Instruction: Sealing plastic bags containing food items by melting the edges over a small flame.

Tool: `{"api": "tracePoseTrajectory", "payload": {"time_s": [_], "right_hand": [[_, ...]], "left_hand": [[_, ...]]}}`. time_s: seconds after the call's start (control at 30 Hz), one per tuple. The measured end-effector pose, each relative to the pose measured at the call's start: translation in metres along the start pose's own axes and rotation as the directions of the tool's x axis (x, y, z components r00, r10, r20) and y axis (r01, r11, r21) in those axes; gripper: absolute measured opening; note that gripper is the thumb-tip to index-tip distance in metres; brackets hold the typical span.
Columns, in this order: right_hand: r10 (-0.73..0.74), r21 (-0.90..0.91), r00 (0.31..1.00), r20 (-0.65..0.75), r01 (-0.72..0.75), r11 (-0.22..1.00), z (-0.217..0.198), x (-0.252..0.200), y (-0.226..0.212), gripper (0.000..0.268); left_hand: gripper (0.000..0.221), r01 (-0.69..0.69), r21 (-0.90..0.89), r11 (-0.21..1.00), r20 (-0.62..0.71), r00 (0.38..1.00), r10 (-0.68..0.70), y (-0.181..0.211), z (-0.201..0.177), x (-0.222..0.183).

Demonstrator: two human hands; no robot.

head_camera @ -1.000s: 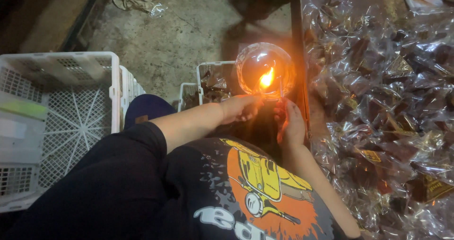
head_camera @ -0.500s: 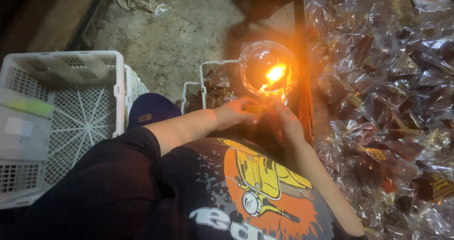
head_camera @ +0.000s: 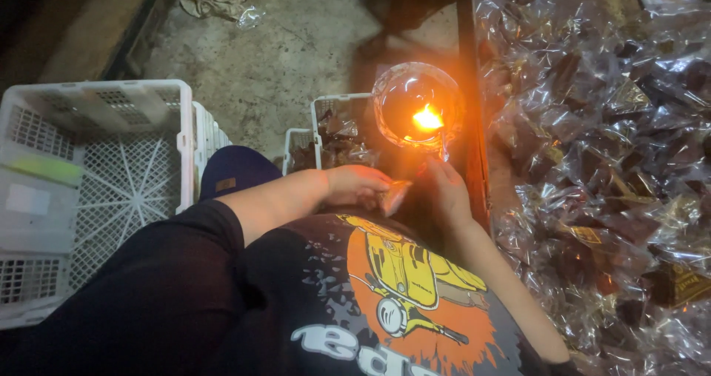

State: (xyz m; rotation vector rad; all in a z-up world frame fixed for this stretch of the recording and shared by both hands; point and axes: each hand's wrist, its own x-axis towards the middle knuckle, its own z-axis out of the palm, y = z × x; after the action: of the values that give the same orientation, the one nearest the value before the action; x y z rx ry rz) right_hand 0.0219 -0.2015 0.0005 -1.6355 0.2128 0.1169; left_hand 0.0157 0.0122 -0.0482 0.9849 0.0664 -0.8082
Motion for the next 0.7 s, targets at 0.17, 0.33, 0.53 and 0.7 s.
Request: {"api": "tracePoseTrajectory", "payload": {"time_s": [0.17,0.33,0.53,0.7], "right_hand": [[-0.047,0.205,0.99,-0.137,0.074,0.976,-0.016,0.014,-0.004,0.02],[-0.044,0.244,0.989,-0.141,0.077,0.967,-0.021,0.025,0.014,0.028],[-0.106,0.267,0.98,-0.169,0.149,0.952,-0.024,0.016,-0.016,0.047],[-0.32,0.208,0.873,-0.368,0.413,0.887,-0.092,0.073,0.017,0.09]], "left_hand": [[0.106,0.099,0.23,0.968,-0.378,0.926,-0.005,-0.025,-0.045,0.032],[0.079,0.211,0.393,0.895,-0.374,0.926,-0.054,-0.021,-0.04,0.026],[0.075,0.275,0.44,0.855,-0.299,0.943,-0.149,-0.032,-0.052,0.029],[0.07,0.27,0.475,0.838,-0.3,0.944,-0.135,-0.025,-0.047,0.021]]}}
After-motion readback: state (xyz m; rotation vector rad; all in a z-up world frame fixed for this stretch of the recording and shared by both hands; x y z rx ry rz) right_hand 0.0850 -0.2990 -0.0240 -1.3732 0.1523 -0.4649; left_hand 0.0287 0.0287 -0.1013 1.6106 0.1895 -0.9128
